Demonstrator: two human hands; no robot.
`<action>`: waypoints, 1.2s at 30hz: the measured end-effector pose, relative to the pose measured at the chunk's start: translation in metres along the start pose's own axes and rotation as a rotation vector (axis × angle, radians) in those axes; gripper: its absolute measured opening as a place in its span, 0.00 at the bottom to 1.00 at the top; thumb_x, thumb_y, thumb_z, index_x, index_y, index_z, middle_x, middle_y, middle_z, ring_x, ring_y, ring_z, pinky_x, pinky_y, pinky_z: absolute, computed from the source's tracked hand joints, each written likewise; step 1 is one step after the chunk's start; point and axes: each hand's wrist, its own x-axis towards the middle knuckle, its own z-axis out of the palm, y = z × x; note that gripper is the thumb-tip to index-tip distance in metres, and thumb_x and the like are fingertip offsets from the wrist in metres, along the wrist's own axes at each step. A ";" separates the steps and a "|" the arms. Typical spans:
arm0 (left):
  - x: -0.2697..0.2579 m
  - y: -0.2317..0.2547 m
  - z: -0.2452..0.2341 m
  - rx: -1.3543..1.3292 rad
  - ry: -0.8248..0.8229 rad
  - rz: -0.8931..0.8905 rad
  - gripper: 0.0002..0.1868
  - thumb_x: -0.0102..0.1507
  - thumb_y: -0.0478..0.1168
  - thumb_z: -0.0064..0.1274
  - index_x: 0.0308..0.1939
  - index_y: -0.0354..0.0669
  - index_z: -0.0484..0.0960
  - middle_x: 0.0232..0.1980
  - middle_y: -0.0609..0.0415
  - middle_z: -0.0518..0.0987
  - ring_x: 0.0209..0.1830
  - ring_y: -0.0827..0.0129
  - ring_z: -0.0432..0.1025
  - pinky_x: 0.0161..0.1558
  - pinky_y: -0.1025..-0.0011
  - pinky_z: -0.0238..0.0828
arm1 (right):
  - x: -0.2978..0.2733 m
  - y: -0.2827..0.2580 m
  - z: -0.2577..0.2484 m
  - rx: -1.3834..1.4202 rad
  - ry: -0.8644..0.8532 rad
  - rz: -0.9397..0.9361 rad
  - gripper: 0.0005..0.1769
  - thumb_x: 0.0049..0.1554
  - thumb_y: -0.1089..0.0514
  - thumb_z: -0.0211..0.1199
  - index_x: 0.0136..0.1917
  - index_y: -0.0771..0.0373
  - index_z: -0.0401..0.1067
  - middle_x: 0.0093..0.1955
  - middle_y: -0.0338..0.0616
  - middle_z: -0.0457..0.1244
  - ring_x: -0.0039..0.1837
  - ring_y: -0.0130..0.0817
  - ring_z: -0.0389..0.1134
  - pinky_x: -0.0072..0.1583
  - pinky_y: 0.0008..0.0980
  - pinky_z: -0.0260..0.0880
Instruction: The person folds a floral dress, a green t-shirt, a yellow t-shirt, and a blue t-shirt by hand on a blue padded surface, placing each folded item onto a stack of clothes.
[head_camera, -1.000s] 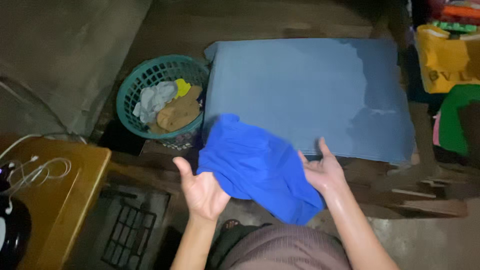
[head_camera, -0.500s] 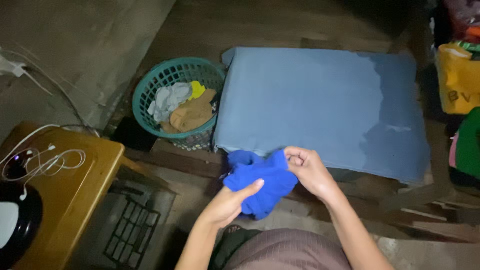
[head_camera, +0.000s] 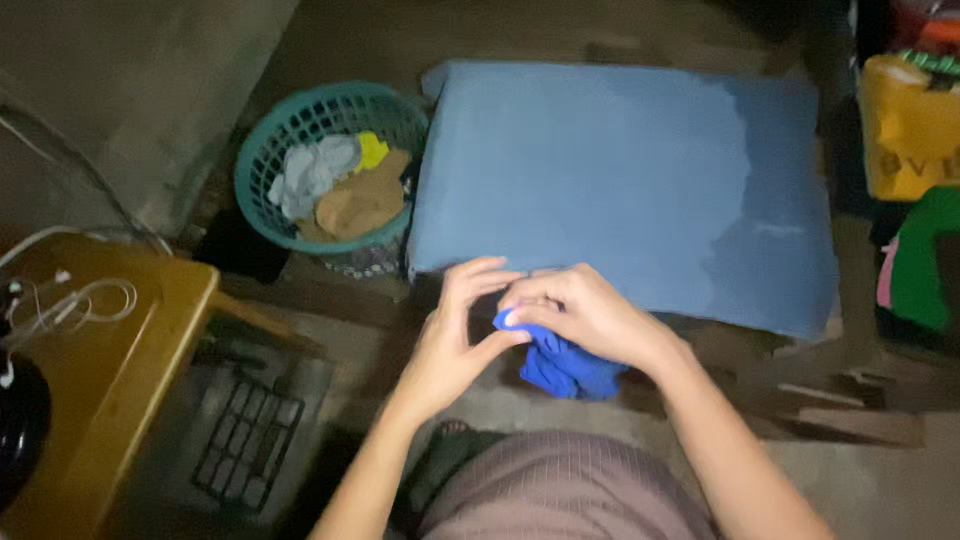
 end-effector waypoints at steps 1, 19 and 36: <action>0.007 0.005 0.006 -0.140 -0.061 -0.123 0.34 0.59 0.40 0.68 0.65 0.40 0.68 0.63 0.42 0.76 0.65 0.55 0.72 0.64 0.60 0.70 | 0.001 -0.005 -0.004 -0.029 -0.013 -0.056 0.10 0.58 0.56 0.65 0.49 0.62 0.81 0.42 0.41 0.73 0.44 0.28 0.72 0.50 0.29 0.73; 0.068 -0.051 -0.008 -0.614 0.201 -0.125 0.14 0.67 0.26 0.51 0.56 0.40 0.73 0.50 0.54 0.79 0.50 0.75 0.73 0.56 0.74 0.71 | -0.037 0.075 0.012 -0.287 -0.061 0.255 0.18 0.55 0.49 0.72 0.53 0.62 0.77 0.40 0.46 0.67 0.43 0.39 0.68 0.51 0.37 0.67; 0.056 -0.035 0.026 -0.569 -0.221 -0.453 0.22 0.72 0.50 0.51 0.58 0.34 0.83 0.55 0.40 0.82 0.52 0.63 0.79 0.58 0.62 0.73 | 0.025 -0.020 -0.020 0.016 0.533 -0.042 0.10 0.65 0.57 0.58 0.52 0.66 0.72 0.41 0.41 0.64 0.42 0.25 0.68 0.46 0.26 0.68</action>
